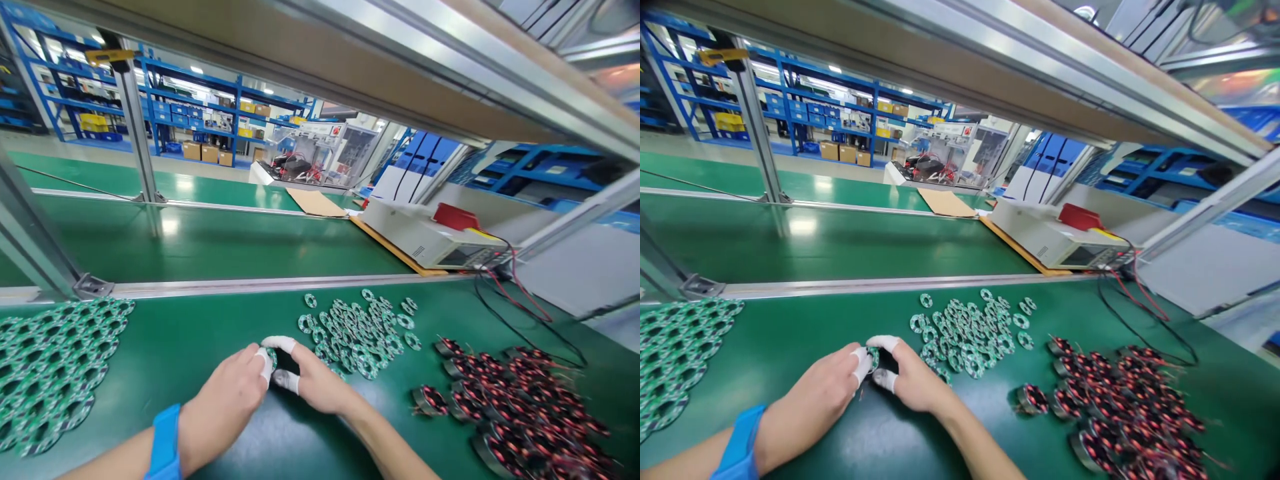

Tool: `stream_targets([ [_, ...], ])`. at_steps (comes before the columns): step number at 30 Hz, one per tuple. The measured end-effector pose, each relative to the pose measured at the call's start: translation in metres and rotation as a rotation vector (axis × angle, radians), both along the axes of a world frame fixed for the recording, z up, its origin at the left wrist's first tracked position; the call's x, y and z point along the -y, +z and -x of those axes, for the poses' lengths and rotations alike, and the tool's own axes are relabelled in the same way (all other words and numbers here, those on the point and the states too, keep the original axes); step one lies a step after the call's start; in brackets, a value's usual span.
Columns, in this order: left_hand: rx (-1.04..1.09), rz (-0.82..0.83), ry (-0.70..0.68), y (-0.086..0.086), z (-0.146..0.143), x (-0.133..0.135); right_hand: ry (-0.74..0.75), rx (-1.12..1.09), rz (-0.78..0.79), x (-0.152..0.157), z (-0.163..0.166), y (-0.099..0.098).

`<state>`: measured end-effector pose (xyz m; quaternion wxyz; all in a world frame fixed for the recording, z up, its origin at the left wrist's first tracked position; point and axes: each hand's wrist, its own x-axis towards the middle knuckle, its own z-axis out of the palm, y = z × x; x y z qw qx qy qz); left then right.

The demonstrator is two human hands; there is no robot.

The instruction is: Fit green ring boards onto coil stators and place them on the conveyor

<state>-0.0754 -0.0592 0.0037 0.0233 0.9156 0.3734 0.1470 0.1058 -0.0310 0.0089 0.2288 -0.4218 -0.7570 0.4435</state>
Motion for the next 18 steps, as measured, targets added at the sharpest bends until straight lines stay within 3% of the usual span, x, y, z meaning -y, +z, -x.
stream_targets([
  [8,-0.147,-0.203,-0.072,0.000,-0.001,0.007,-0.119,-0.042,0.035,-0.001,0.011,-0.006],
  [10,-0.135,-0.125,-0.055,0.003,0.001,0.005,-0.133,0.009,-0.034,0.003,0.011,-0.001],
  [13,0.003,0.150,0.011,0.014,0.005,0.001,-0.206,0.177,-0.213,0.017,0.006,0.015],
  [15,0.144,0.282,0.089,0.019,0.006,-0.001,-0.071,0.286,-0.253,0.030,0.004,0.026],
  [18,0.244,0.381,0.151,0.018,0.006,-0.015,0.338,0.315,-0.213,0.052,0.007,0.034],
])
